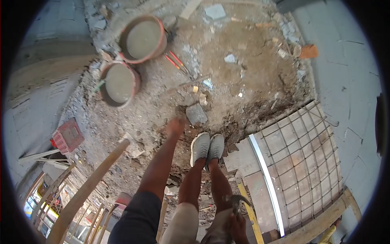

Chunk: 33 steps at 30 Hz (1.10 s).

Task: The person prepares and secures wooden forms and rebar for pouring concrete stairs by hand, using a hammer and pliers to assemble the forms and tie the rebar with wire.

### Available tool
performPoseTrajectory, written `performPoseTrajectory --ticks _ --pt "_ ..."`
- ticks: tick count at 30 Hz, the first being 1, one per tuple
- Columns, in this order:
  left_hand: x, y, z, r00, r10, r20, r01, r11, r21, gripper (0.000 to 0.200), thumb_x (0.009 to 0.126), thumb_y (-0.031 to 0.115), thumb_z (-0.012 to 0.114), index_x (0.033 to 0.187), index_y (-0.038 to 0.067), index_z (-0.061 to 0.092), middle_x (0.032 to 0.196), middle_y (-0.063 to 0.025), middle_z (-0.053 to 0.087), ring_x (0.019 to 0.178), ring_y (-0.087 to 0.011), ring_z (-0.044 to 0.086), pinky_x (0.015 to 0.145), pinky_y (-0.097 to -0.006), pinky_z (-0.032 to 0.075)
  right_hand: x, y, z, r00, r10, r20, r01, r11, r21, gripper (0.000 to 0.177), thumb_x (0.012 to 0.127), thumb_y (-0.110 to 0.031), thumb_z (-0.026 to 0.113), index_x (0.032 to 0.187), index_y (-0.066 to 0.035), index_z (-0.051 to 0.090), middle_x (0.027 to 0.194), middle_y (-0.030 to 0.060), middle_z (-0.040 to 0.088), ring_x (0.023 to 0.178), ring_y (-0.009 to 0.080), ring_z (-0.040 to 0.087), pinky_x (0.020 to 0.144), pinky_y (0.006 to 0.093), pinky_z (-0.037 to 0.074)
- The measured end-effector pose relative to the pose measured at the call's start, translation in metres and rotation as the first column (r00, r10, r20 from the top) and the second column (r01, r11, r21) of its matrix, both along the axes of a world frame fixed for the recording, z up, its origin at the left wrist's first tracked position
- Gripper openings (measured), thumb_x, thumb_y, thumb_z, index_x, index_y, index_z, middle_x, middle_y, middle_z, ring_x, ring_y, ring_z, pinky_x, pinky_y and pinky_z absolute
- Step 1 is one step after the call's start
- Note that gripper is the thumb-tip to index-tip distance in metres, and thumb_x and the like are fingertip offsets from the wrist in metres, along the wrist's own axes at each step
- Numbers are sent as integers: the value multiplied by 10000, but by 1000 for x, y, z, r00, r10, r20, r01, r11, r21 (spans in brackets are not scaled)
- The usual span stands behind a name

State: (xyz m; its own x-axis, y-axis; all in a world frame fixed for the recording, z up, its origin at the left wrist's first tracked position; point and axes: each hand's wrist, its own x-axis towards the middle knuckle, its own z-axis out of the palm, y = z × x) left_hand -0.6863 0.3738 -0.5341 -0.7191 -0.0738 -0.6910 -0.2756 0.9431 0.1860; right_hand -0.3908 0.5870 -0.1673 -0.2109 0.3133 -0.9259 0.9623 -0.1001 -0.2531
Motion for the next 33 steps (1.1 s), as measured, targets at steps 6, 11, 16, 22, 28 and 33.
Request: performPoseTrajectory --ticks 6,11,16,22,28,33 --pt "-91 72 -114 1000 23 -18 -25 991 -130 433 823 397 582 1035 31 675 1090 -202 658 1007 -374 632 862 -455 501 15 11 18 896 -335 292 377 921 -100 306 949 -337 557 1073 -59 538 849 79 586 732 167 564 682 360 475" --pt "-85 61 -166 998 43 -44 -48 992 -119 417 802 418 614 953 40 707 1038 -214 669 992 -349 646 856 -445 505 4 17 5 860 -404 311 445 893 -68 352 959 -330 549 1160 -41 534 920 79 600 778 158 568 696 338 478" --pt "-68 48 -147 953 178 -246 -151 981 123 383 819 394 636 897 26 709 911 -216 682 872 -347 663 767 -442 505 3 12 1 860 -466 206 488 870 -73 408 969 -323 542 1246 -24 529 992 79 615 824 148 572 711 316 481" --pt "-41 26 -43 933 -49 -355 71 996 50 335 857 331 589 875 3 659 822 -236 653 808 -413 636 704 -483 489 10 -17 -6 881 -465 89 463 885 39 291 919 -308 581 860 -23 571 649 9 534 603 112 500 537 309 414" --pt "-64 52 -40 966 -194 -172 205 978 47 308 869 333 557 975 70 675 1017 -213 661 945 -366 646 792 -464 520 68 -44 -30 950 -313 22 313 950 1 261 960 -261 551 1111 -48 540 867 16 585 727 110 543 626 257 445" --pt "-85 85 -111 972 -236 0 230 947 -224 413 848 389 565 1036 42 686 1052 -198 669 1005 -331 653 856 -442 523 55 -31 -13 911 -384 149 388 922 -1 394 963 -283 569 1274 -42 535 1039 42 610 867 125 545 739 277 460"
